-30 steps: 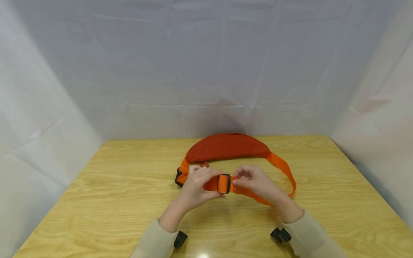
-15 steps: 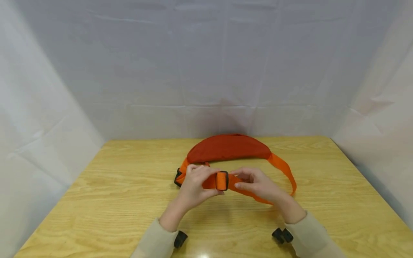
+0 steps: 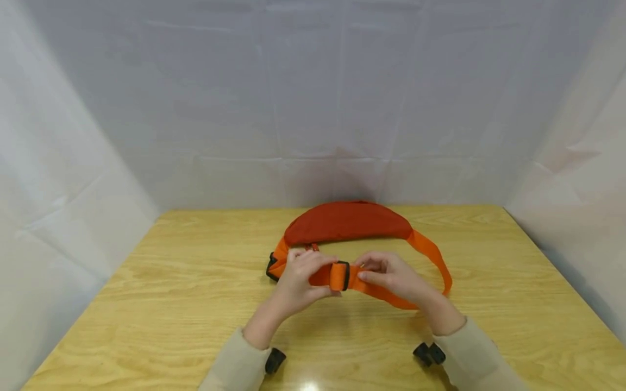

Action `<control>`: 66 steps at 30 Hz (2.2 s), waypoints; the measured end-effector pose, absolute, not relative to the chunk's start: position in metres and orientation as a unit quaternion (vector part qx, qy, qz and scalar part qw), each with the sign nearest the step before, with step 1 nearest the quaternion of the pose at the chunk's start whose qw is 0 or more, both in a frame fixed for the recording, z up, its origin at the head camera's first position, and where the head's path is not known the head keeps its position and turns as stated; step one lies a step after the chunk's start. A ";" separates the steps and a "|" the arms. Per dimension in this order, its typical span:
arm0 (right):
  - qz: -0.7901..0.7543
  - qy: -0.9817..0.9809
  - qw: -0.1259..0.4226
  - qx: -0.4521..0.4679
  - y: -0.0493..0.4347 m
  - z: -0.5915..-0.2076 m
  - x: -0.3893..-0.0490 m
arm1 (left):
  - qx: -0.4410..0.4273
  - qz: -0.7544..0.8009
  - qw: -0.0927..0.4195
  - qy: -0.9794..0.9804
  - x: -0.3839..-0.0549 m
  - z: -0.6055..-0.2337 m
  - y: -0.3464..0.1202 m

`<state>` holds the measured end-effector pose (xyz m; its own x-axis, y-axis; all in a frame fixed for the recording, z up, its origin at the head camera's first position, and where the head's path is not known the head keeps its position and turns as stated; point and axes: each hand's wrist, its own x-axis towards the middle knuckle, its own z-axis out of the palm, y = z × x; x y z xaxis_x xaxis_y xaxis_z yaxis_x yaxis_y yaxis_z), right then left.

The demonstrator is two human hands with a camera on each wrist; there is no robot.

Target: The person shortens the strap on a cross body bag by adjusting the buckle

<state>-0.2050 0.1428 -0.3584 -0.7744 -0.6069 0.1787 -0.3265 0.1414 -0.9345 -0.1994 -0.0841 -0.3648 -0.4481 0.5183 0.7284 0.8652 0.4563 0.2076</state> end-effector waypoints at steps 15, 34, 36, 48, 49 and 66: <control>-0.603 0.733 0.137 -0.283 0.135 -0.361 -0.202 | -0.429 -0.283 0.279 -0.811 -0.195 -0.366 -0.079; -0.582 0.724 0.156 -0.335 0.146 -0.357 -0.207 | -0.428 -0.290 0.290 -0.805 -0.198 -0.364 -0.080; -0.590 0.716 0.161 -0.337 0.144 -0.358 -0.207 | -0.430 -0.290 0.285 -0.806 -0.197 -0.365 -0.080; -0.617 0.708 0.152 -0.309 0.139 -0.362 -0.204 | -0.429 -0.290 0.272 -0.811 -0.194 -0.366 -0.078; -0.617 0.709 0.150 -0.307 0.139 -0.362 -0.204 | -0.428 -0.288 0.276 -0.811 -0.194 -0.366 -0.078; -0.563 0.737 0.138 -0.347 0.146 -0.358 -0.206 | -0.426 -0.295 0.300 -0.801 -0.197 -0.367 -0.081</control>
<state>-0.2056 0.1462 -0.3581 -0.7207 -0.6676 0.1870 -0.3560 0.1249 -0.9261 -0.1967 -0.0807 -0.3672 -0.4561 0.5059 0.7322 0.8598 0.4628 0.2158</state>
